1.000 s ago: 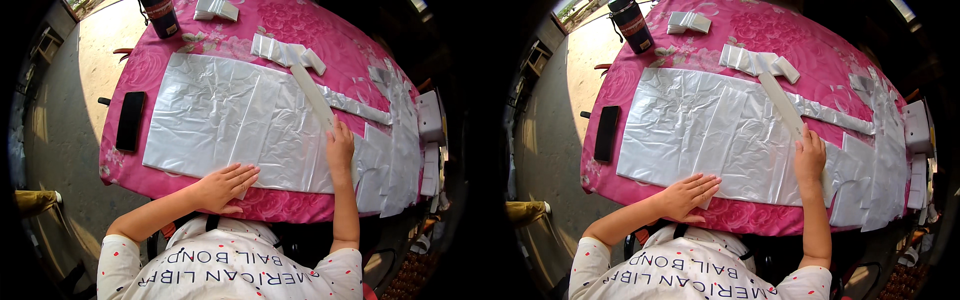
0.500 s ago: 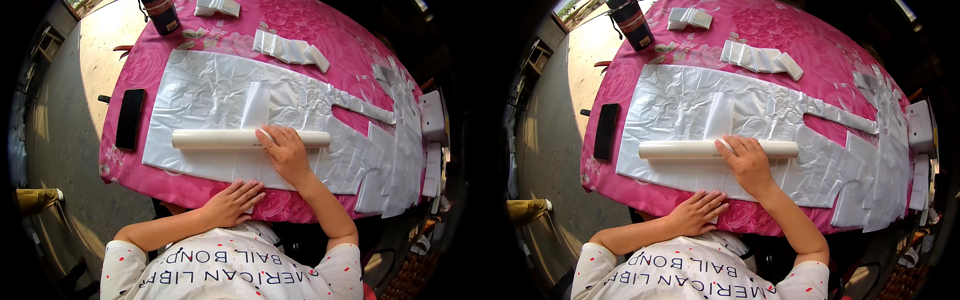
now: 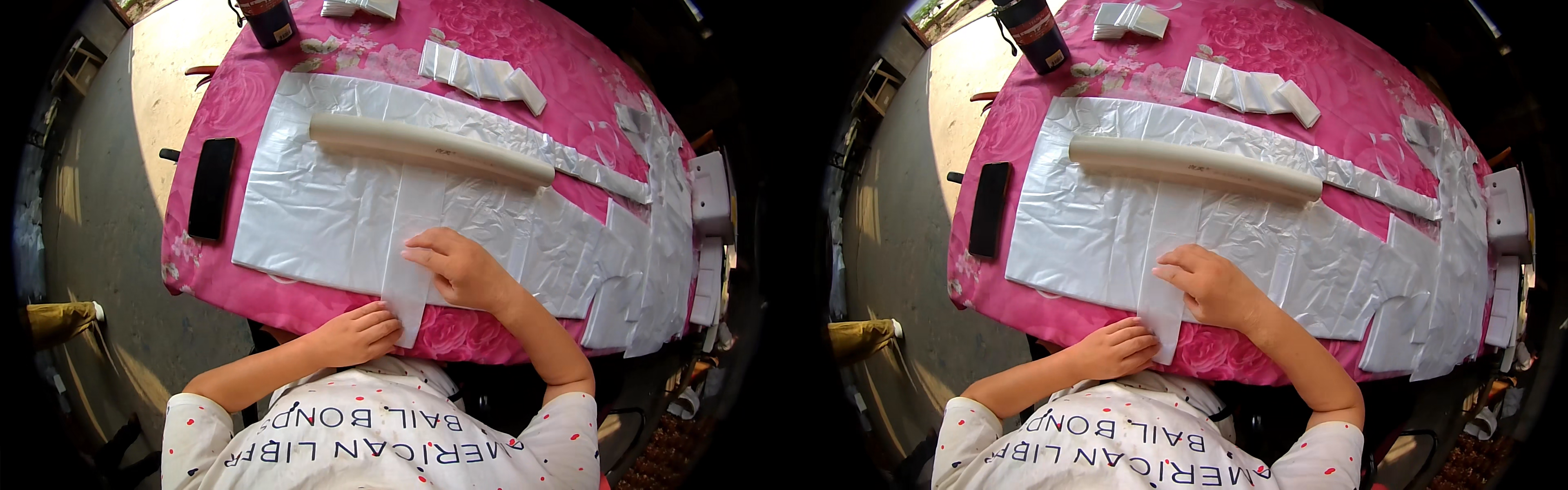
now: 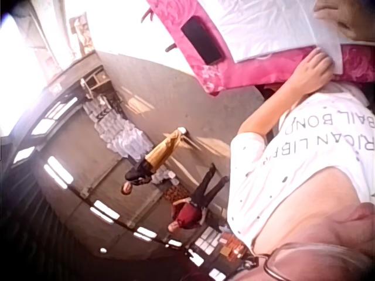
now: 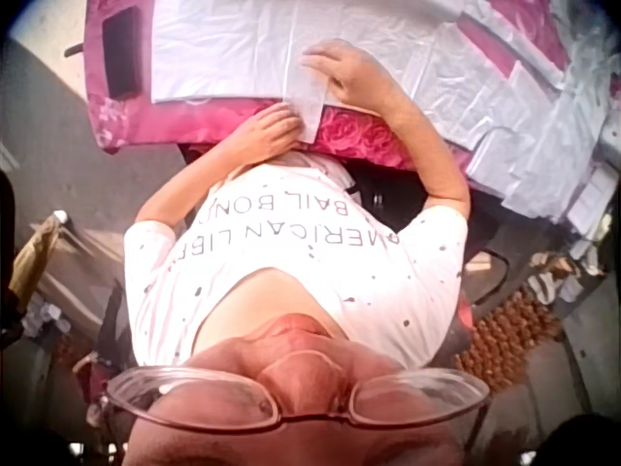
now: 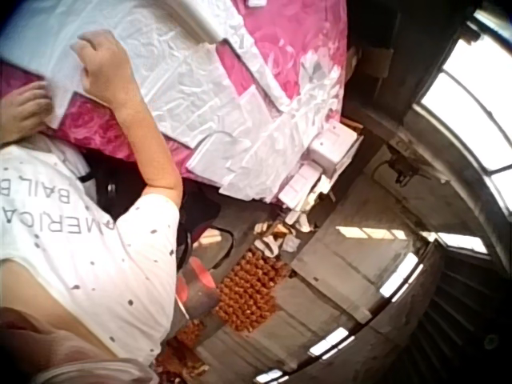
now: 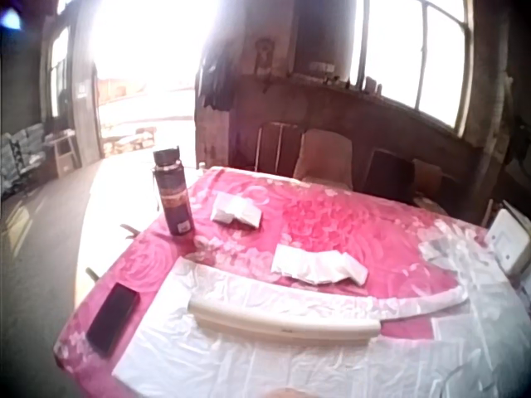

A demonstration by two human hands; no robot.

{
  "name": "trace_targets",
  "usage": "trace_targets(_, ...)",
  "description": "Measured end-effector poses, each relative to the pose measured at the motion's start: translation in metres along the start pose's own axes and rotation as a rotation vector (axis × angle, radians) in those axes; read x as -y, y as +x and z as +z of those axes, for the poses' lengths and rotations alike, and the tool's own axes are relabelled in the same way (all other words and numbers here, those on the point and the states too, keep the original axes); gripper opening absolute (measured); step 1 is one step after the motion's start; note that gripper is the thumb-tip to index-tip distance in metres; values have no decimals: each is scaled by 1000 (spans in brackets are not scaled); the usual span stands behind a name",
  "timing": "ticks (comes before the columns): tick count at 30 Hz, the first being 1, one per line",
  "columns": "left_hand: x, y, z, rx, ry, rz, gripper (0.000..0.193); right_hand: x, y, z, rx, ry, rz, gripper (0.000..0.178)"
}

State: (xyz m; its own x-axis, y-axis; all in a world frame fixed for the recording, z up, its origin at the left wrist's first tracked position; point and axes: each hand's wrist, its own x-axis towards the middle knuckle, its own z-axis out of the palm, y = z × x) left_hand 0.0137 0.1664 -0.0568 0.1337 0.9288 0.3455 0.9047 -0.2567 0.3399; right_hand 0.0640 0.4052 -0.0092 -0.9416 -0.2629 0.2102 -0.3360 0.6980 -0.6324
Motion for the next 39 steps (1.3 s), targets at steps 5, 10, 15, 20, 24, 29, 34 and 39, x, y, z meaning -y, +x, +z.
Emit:
trace_targets(5, 1, 5, -15, -63, -21, 40, 20, 14, -25, 21, 34, -20, -9, 43)
trace_targets(10, 4, 11, -26, -261, -483, -121, 37, 14, -24, 28, -58, -26, 34, 44)
trace_targets(15, 24, 28, -46, -259, -476, -167, 71, 12, -23, 37, -242, 61, 128, 32)
trace_targets(20, 45, 25, -26, -50, -41, -211, 66, 16, -23, 39, -308, 64, 150, 28)
trace_targets(24, 47, 27, -24, -32, 29, -223, 58, 17, -26, 37, -308, -12, 163, 27)
trace_targets(29, 47, 36, -29, -85, -212, -361, 52, 11, -31, 26, -278, -27, 210, 24)
trace_targets(34, 45, 53, -36, -203, -626, -758, 49, 18, -12, 17, -296, 129, 557, 11)
trace_targets(39, 44, 51, -27, -346, -285, -559, 69, 6, 4, 11, -253, 434, 935, 19)
